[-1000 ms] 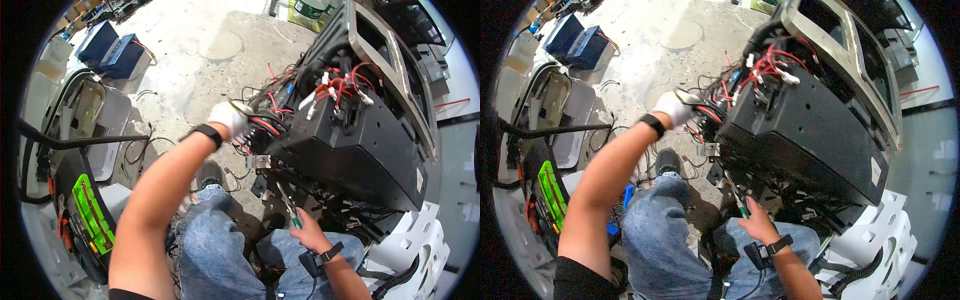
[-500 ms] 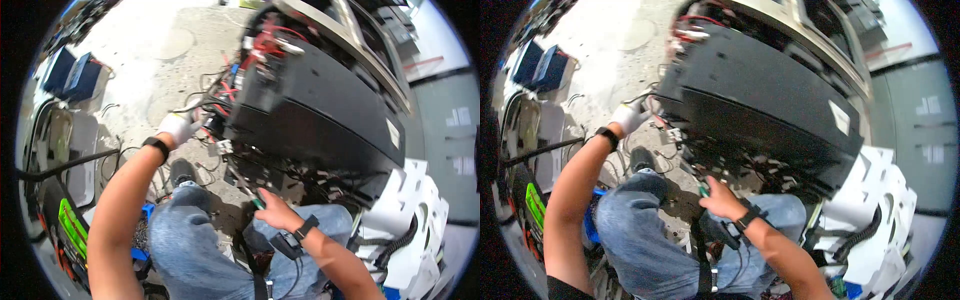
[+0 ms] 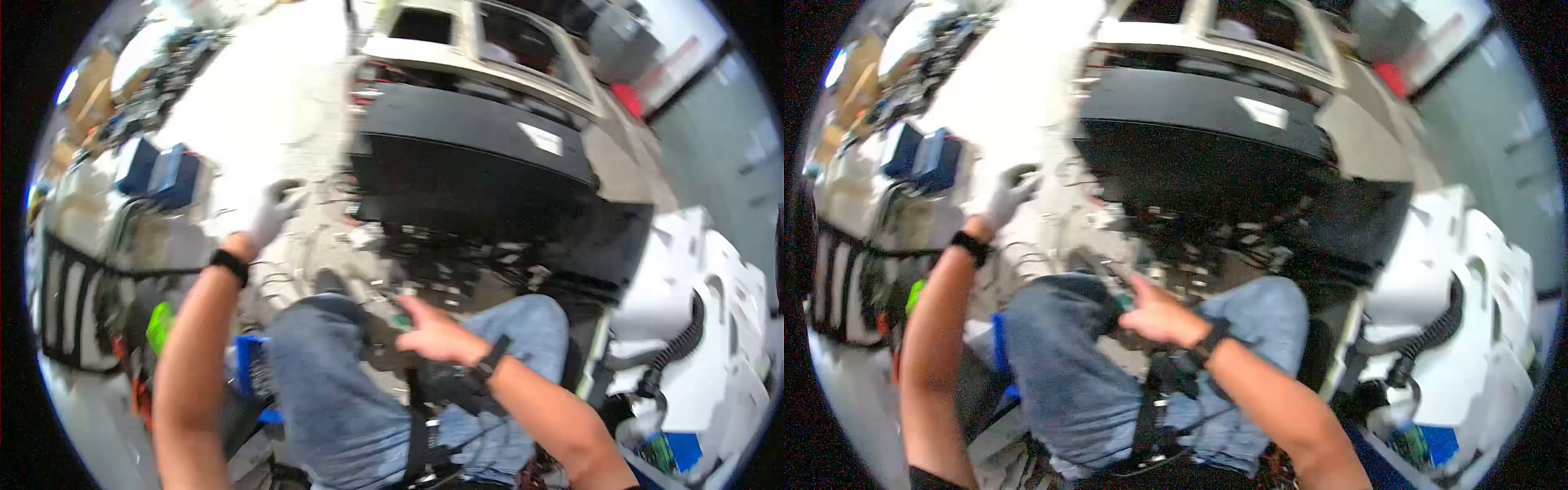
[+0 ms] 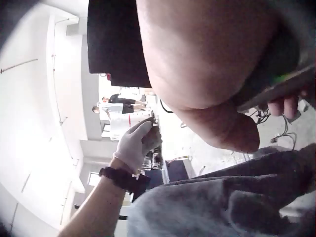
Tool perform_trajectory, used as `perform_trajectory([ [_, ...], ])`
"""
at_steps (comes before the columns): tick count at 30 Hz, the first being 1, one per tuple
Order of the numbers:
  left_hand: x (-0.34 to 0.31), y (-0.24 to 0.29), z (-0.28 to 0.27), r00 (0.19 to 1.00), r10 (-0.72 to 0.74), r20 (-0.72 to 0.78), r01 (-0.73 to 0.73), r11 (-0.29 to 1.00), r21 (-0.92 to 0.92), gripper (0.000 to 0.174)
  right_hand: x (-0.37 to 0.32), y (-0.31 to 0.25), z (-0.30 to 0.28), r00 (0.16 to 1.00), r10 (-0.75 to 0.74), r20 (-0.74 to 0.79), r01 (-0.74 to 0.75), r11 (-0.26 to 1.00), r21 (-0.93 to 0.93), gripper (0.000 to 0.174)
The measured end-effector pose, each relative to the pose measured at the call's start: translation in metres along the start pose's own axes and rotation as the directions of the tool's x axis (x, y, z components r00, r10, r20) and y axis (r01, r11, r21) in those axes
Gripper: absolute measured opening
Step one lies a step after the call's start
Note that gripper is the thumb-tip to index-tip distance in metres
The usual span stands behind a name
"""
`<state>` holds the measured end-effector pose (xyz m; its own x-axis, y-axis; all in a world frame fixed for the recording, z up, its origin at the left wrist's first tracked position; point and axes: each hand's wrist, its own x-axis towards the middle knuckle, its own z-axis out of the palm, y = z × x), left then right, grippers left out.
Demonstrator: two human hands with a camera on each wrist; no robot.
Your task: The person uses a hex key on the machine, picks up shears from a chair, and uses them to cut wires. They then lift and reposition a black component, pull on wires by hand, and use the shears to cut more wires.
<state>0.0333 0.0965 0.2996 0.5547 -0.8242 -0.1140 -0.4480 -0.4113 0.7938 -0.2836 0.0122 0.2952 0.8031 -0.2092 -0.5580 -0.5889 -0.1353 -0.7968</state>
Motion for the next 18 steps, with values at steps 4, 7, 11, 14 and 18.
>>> perform_trajectory([
  [4, -0.037, 0.06, -0.004, 0.952, 0.197, -0.233, -0.173, 0.978, 0.12, 0.041, -0.023, -0.021, -0.011, 0.981, -0.192, 0.028, 0.157, 0.871, 0.466, 0.063],
  [7, -0.096, 0.121, -0.003, 0.84, 0.271, -0.471, -0.261, 0.961, 0.089, 0.026, -0.04, -0.042, -0.023, 0.974, -0.225, 0.013, 0.172, 0.778, 0.605, 0.066],
  [11, -0.188, 0.148, 0.006, 0.903, 0.107, -0.415, -0.182, 0.972, -0.146, 0.03, -0.074, -0.096, 0.004, 0.919, -0.376, -0.121, 0.314, 0.509, 0.801, 0.077],
  [14, -0.242, 0.148, 0.009, 0.961, -0.03, -0.277, -0.005, 0.992, -0.125, 0.029, -0.087, -0.128, 0.028, 0.88, -0.464, -0.099, 0.362, 0.521, 0.773, 0.083],
  [18, -0.294, 0.134, 0.008, 0.972, -0.07, -0.224, 0.043, 0.992, -0.121, 0.031, -0.086, -0.145, 0.062, 0.825, -0.564, 0.03, 0.403, 0.626, 0.667, 0.084],
])
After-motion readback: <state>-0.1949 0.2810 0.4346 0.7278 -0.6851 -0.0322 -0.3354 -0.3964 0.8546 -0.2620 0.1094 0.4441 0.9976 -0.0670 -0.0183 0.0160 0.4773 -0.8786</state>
